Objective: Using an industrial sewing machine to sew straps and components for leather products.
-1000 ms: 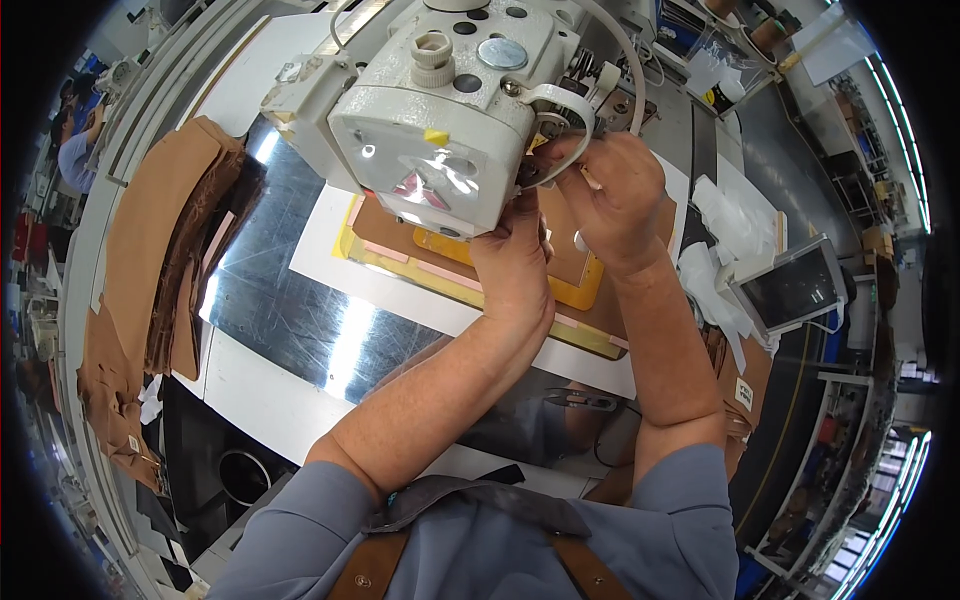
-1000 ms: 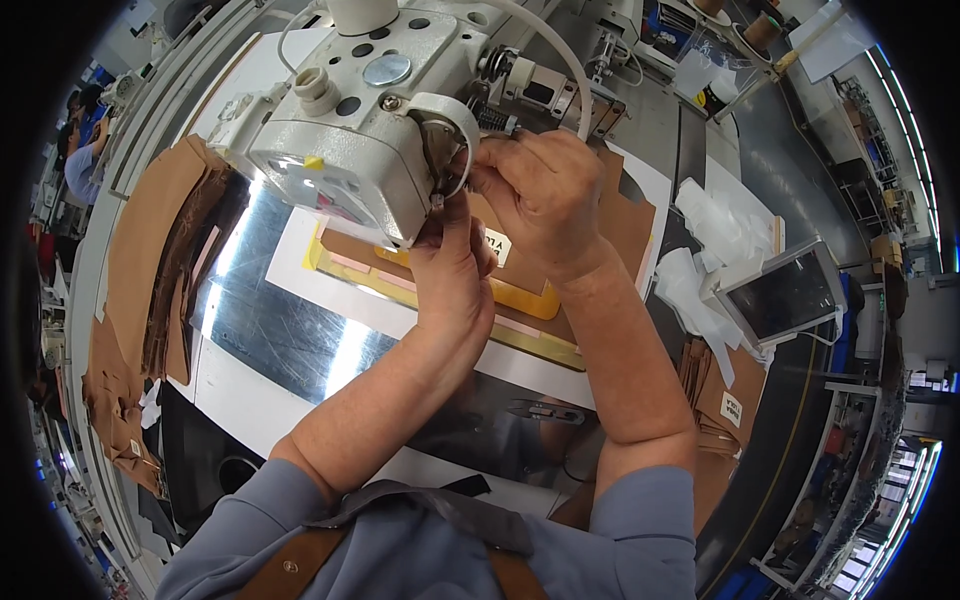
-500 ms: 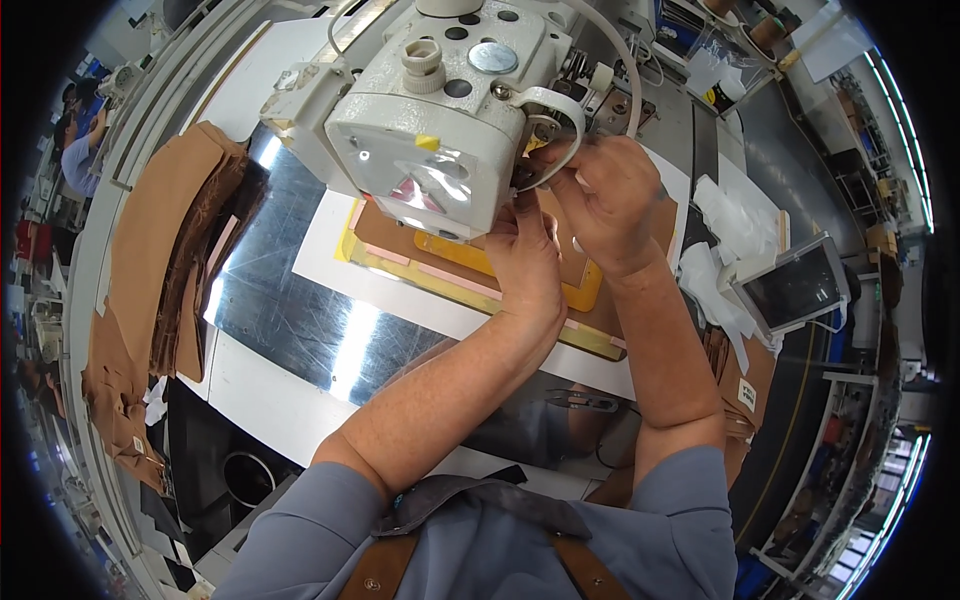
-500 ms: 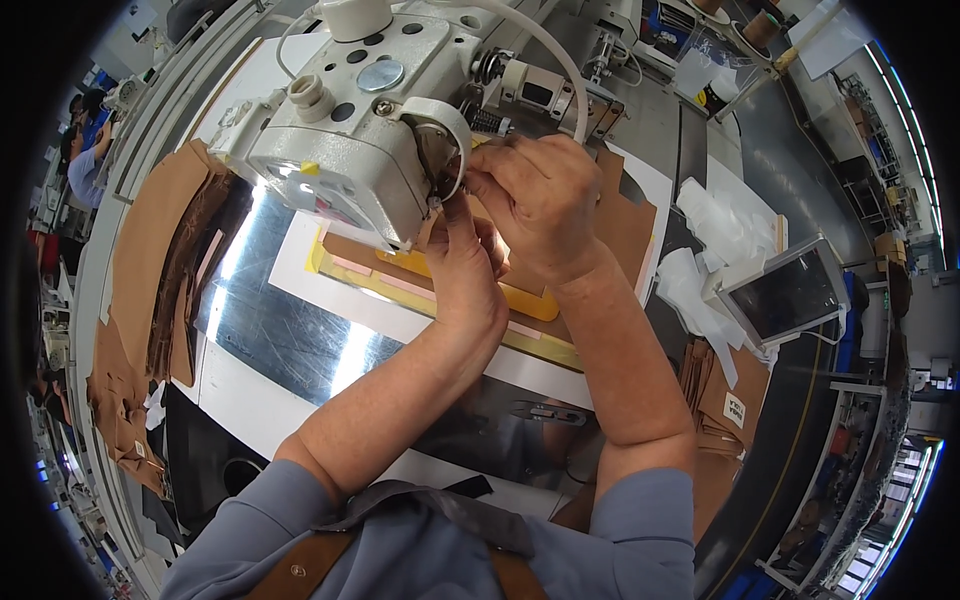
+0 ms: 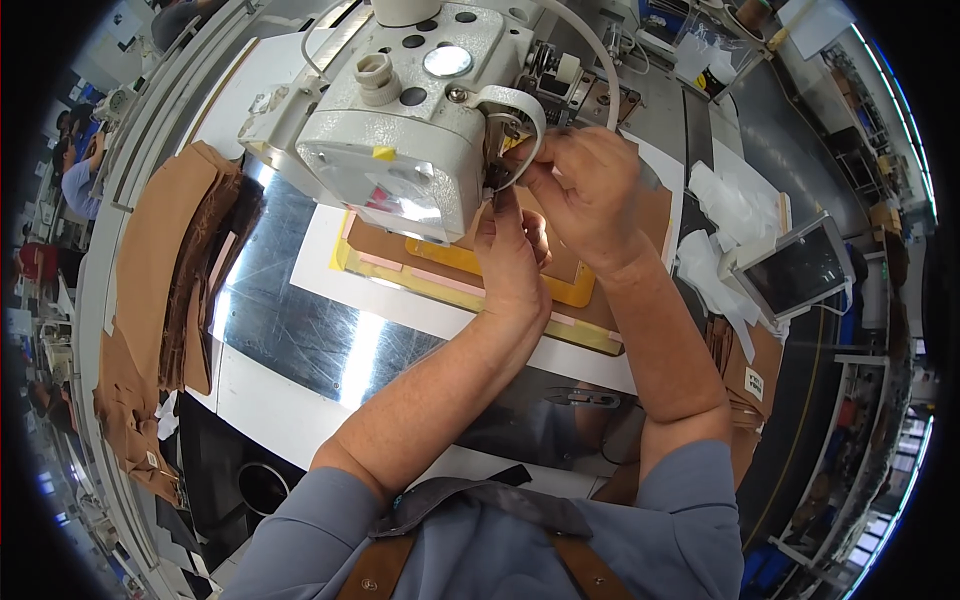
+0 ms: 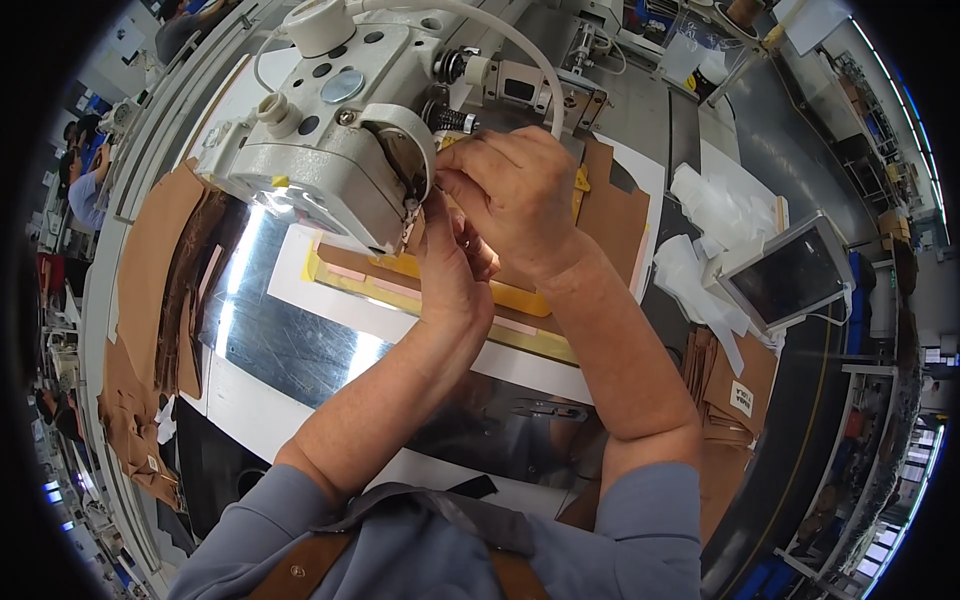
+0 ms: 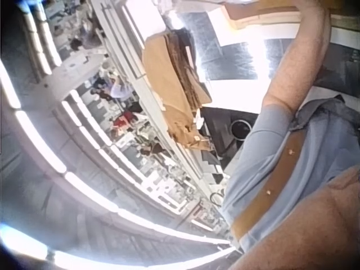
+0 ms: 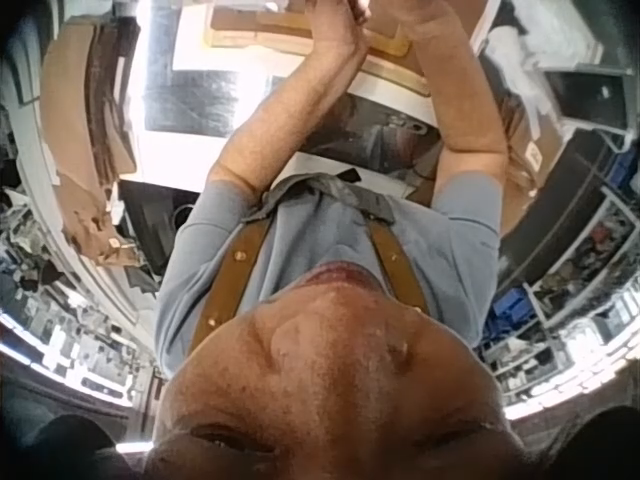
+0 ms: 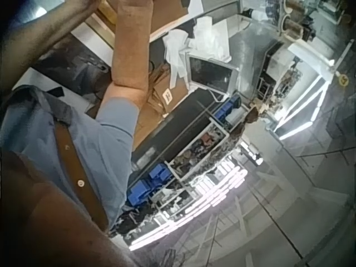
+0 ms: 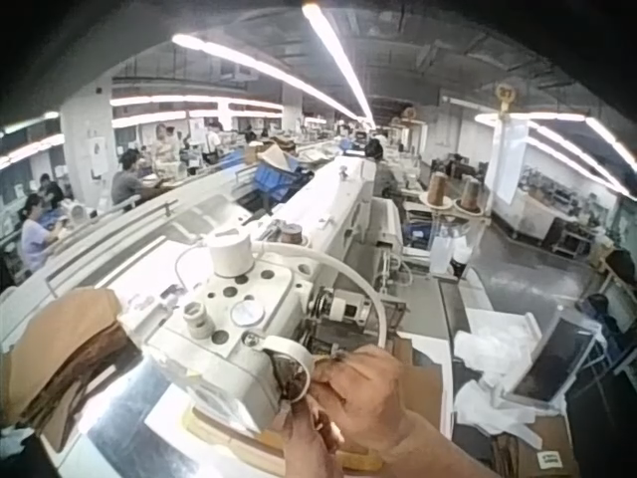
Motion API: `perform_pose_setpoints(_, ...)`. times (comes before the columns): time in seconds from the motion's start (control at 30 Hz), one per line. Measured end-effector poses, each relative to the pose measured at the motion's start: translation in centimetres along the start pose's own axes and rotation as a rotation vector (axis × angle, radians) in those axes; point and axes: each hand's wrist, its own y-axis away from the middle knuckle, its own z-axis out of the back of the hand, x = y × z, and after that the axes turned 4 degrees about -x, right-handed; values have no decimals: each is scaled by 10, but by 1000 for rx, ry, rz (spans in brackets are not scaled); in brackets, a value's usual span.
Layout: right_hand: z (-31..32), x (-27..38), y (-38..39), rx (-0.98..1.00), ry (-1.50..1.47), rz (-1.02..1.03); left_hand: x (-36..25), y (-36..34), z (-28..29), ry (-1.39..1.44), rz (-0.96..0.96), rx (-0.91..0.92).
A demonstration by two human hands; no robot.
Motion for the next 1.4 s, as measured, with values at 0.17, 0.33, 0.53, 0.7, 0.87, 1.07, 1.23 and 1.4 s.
perform_pose_setpoints(0.17,-5,0,1,-32,8,-10,-3,3,-2,0,6,25)
perform_pose_setpoints(0.33,-6,-4,-3,-48,44,89,1,0,2,-24,-13,14)
perform_pose_setpoints(0.53,-5,-10,-1,-18,45,128,6,-5,2,-36,-110,50)
perform_pose_setpoints(0.7,-8,-12,2,-14,65,163,8,-8,1,-106,-134,27)
perform_pose_setpoints(0.87,-1,-7,0,6,108,153,2,-3,-2,-91,-100,34)
perform_pose_setpoints(1.07,0,-2,-4,-23,66,150,4,-6,3,-111,-171,51)
perform_pose_setpoints(1.23,-5,-8,-1,-13,12,105,6,-9,10,-101,-173,99)
perform_pose_setpoints(1.4,-3,-9,-2,13,57,105,9,-9,7,-102,-187,57)
